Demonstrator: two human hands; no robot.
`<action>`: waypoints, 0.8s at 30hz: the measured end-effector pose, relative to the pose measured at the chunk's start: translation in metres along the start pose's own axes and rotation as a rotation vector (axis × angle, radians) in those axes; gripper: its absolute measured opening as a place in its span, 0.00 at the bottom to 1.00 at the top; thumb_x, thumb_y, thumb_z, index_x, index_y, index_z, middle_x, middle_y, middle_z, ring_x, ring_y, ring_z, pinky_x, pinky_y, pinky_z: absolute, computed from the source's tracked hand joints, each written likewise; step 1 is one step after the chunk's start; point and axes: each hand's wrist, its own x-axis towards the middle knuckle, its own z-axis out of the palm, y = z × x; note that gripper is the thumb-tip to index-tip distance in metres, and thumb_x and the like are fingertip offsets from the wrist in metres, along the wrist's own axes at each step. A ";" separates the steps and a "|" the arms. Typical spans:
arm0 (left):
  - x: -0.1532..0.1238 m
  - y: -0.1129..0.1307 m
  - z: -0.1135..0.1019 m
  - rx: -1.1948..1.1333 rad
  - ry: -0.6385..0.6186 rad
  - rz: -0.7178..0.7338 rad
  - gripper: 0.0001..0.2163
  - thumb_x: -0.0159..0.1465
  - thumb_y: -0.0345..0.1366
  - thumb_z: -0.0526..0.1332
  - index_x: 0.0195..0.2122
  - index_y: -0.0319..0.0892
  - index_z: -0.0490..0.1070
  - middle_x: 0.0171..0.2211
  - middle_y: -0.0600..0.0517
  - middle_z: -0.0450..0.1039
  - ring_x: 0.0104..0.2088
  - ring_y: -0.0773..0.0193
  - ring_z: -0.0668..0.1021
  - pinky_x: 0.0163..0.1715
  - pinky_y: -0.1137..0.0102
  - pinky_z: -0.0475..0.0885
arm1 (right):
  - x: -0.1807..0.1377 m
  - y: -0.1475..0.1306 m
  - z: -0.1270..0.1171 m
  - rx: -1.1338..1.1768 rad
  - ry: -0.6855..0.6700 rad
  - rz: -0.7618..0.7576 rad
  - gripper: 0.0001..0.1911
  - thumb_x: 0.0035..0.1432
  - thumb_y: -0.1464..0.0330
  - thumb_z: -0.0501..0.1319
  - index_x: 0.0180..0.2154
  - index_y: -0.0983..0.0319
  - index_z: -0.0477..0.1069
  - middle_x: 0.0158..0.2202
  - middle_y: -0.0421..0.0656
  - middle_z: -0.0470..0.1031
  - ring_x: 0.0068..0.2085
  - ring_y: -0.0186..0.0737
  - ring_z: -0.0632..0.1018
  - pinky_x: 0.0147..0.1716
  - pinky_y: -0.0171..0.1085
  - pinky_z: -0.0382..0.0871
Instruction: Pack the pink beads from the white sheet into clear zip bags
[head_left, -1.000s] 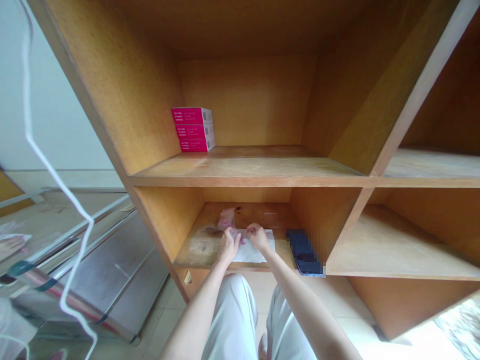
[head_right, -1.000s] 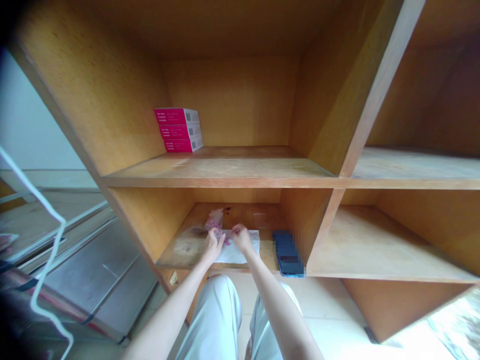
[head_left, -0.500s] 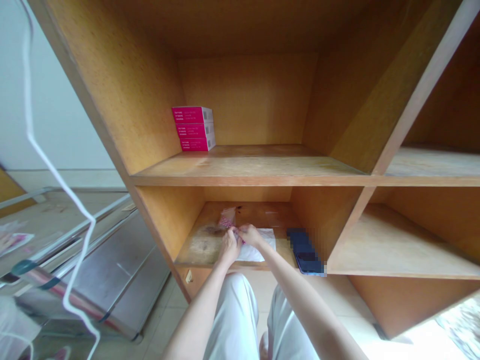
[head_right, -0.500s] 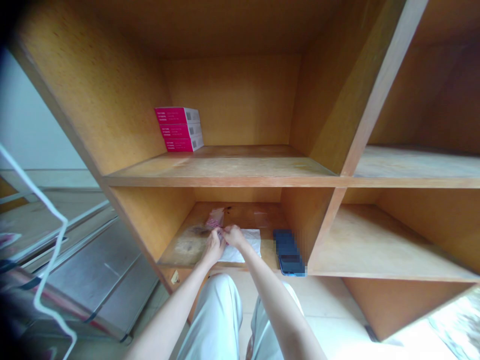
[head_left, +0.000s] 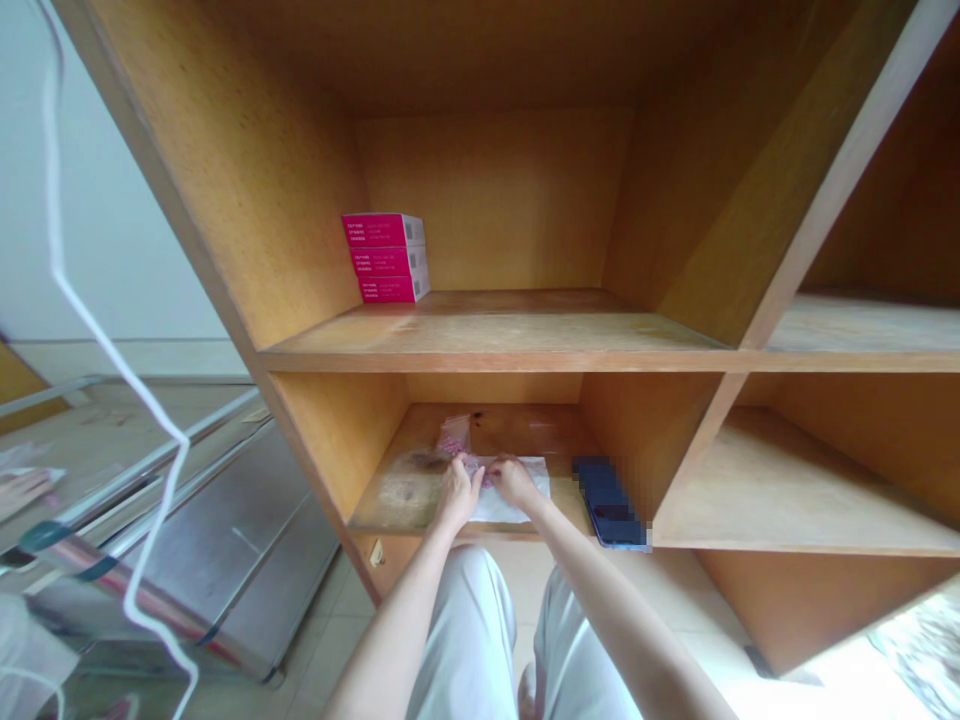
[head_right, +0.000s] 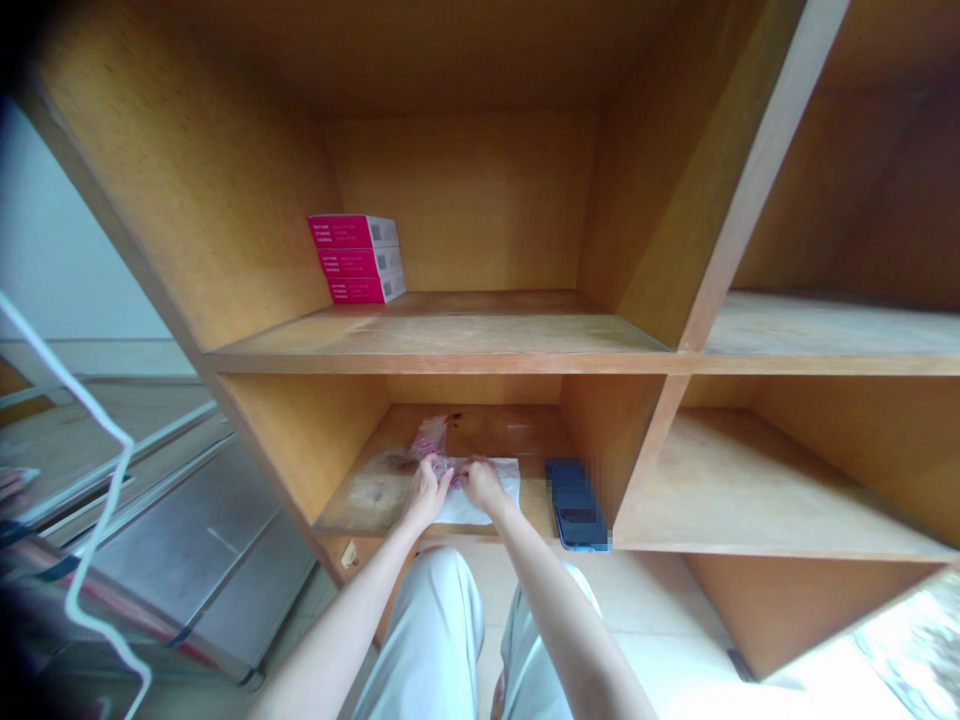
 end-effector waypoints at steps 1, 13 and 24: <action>0.000 0.000 0.000 0.000 -0.001 0.000 0.19 0.61 0.43 0.49 0.48 0.35 0.54 0.41 0.40 0.67 0.44 0.56 0.72 0.42 0.60 0.68 | 0.000 -0.001 -0.001 -0.008 -0.010 0.002 0.11 0.50 0.76 0.53 0.25 0.63 0.74 0.29 0.46 0.75 0.35 0.38 0.73 0.37 0.32 0.61; 0.000 0.003 -0.004 -0.020 -0.001 0.011 0.18 0.61 0.43 0.49 0.48 0.36 0.54 0.41 0.40 0.67 0.43 0.56 0.72 0.42 0.60 0.69 | 0.001 0.004 0.003 0.126 0.104 0.041 0.11 0.49 0.77 0.54 0.34 0.64 0.73 0.34 0.47 0.74 0.38 0.39 0.72 0.38 0.32 0.62; -0.001 0.001 -0.002 -0.016 -0.010 -0.001 0.18 0.62 0.43 0.48 0.48 0.36 0.54 0.40 0.41 0.67 0.43 0.56 0.72 0.40 0.61 0.69 | 0.003 0.000 0.003 0.051 0.056 -0.039 0.10 0.50 0.75 0.55 0.25 0.63 0.74 0.29 0.46 0.73 0.35 0.39 0.72 0.36 0.32 0.62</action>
